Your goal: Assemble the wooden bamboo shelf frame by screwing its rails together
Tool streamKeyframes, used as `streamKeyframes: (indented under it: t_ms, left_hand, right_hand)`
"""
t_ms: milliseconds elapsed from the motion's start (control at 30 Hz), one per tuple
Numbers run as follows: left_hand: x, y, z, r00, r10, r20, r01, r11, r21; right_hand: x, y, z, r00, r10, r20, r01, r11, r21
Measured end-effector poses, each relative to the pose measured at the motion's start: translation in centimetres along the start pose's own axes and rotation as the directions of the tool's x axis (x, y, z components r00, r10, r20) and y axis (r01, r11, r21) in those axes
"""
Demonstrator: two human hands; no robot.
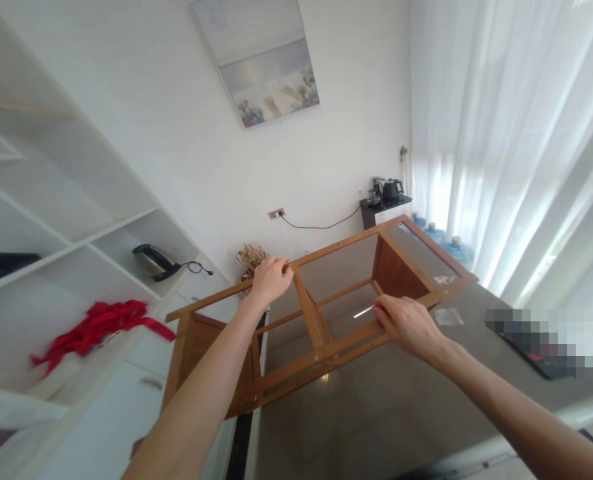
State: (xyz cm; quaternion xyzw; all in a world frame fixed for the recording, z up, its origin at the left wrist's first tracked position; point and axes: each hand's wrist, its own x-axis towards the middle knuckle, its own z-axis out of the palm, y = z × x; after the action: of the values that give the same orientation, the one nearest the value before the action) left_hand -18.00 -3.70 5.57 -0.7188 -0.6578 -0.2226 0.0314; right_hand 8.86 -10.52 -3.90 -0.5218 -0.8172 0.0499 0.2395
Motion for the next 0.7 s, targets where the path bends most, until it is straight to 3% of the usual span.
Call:
streamKeyframes:
  t_ms: [100,167,233,300,400,467,567,700]
  left_hand:
    - [-1.7,1.9,1.1,0.993,0.111,0.027,-0.111,0.994,0.018]
    - [-3.7,3.0,2.1,0.955,0.281,0.096,-0.284,0.959,0.018]
    - [-5.6,3.4,2.9,0.933,0.326,0.154,-0.328,0.945,-0.011]
    - [-7.1,2.6,3.3,0.954,0.263,0.143,-0.265,0.964,-0.007]
    - [-8.4,0.2,3.3,0.995,0.064,0.072,-0.069,0.996,0.064]
    - [-9.1,-1.3,3.0,0.994,-0.011,0.112,0.003,0.998,0.063]
    - [-10.4,-2.0,2.4,0.98,0.017,0.196,-0.013,1.0,-0.02]
    - [-11.9,-1.2,2.0,0.981,0.075,0.177,-0.062,0.995,-0.079]
  right_hand:
    - [1.4,-0.1,0.5,0.998,0.02,-0.066,-0.017,0.999,0.048]
    - [2.2,0.1,0.5,0.996,-0.001,-0.087,0.007,0.998,0.069]
    - [2.9,0.6,0.3,0.996,-0.034,-0.077,0.04,0.996,0.08]
    - [3.7,1.3,0.1,0.997,-0.063,-0.054,0.068,0.993,0.097]
    - [5.0,2.5,-0.1,0.997,-0.068,-0.039,0.071,0.993,0.095]
    - [5.8,3.0,0.0,0.999,-0.02,-0.04,0.022,0.998,0.058]
    - [6.5,3.3,0.4,0.996,0.076,-0.038,-0.078,0.996,-0.032]
    - [5.9,2.7,1.1,0.992,0.089,-0.086,-0.097,0.991,-0.091]
